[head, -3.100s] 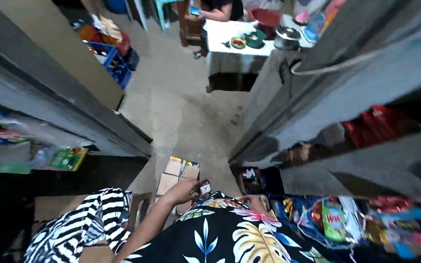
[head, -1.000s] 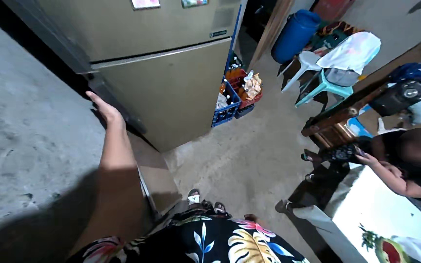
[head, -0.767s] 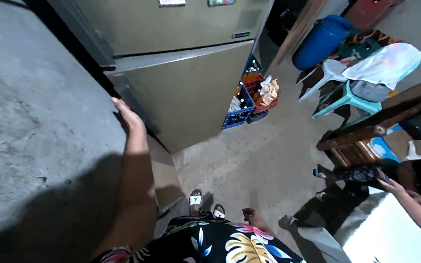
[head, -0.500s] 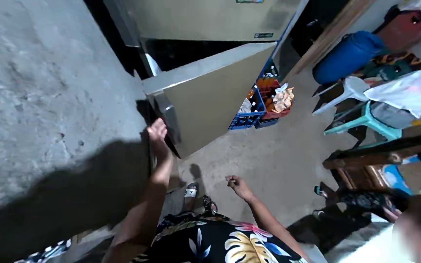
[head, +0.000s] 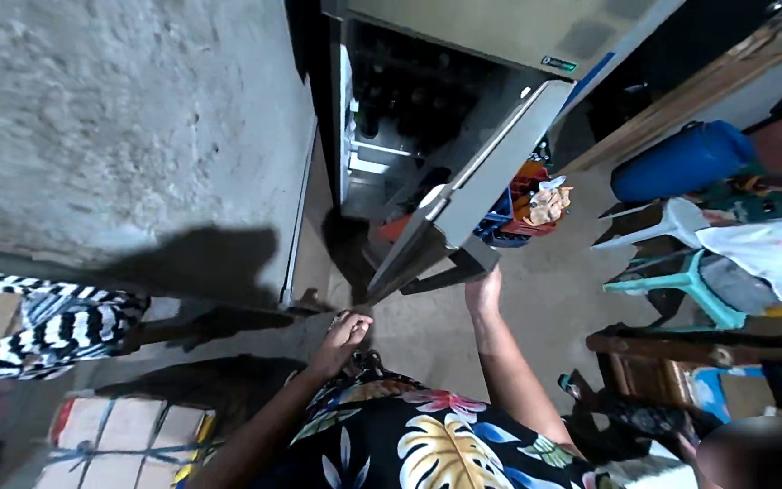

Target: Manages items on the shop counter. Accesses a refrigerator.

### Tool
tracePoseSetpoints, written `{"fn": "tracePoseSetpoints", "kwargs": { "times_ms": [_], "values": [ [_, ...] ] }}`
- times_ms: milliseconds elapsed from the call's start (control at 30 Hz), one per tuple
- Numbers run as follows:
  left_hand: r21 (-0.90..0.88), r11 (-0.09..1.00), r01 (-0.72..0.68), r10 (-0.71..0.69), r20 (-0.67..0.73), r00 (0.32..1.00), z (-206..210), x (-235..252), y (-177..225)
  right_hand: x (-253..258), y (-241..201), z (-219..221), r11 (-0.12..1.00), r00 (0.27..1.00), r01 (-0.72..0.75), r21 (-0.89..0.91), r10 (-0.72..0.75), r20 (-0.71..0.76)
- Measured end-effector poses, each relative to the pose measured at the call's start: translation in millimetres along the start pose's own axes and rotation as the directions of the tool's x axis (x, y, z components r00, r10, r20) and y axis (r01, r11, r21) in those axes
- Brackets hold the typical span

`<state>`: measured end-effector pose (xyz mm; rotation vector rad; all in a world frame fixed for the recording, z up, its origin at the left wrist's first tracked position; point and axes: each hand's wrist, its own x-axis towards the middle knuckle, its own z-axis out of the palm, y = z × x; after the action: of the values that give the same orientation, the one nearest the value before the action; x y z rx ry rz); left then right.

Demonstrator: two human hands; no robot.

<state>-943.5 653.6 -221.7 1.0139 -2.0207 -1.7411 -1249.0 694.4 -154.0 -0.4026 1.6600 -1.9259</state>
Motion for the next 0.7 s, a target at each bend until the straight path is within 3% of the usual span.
{"fn": "tracePoseSetpoints", "kwargs": {
  "times_ms": [167, 267, 367, 567, 700],
  "values": [
    [-0.023, 1.0, 0.019, -0.02, -0.061, 0.998, -2, -38, -13, -14, 4, -31, 0.98, 0.996, 0.063, 0.189, -0.05, -0.071],
    [-0.055, 0.995, 0.085, -0.086, -0.018, 0.996, -8, -54, -16, -18, -3, -51, 0.966, 0.985, 0.112, 0.232, -0.077, -0.157],
    [0.004, 0.995, 0.097, -0.097, 0.029, 0.995, -15, -59, -19, -16, -4, -68, 0.955, 0.955, 0.219, 0.198, -0.169, -0.244],
    [0.21, 0.972, -0.108, 0.067, 0.189, 0.98, -29, -70, -18, -10, -8, -85, 0.927, 0.832, 0.373, 0.052, -0.309, -0.46],
    [0.269, 0.963, -0.032, -0.035, 0.244, 0.969, -43, -87, -24, -5, -10, -89, 0.92, 0.828, 0.378, 0.1, -0.288, -0.481]
  ]
}}
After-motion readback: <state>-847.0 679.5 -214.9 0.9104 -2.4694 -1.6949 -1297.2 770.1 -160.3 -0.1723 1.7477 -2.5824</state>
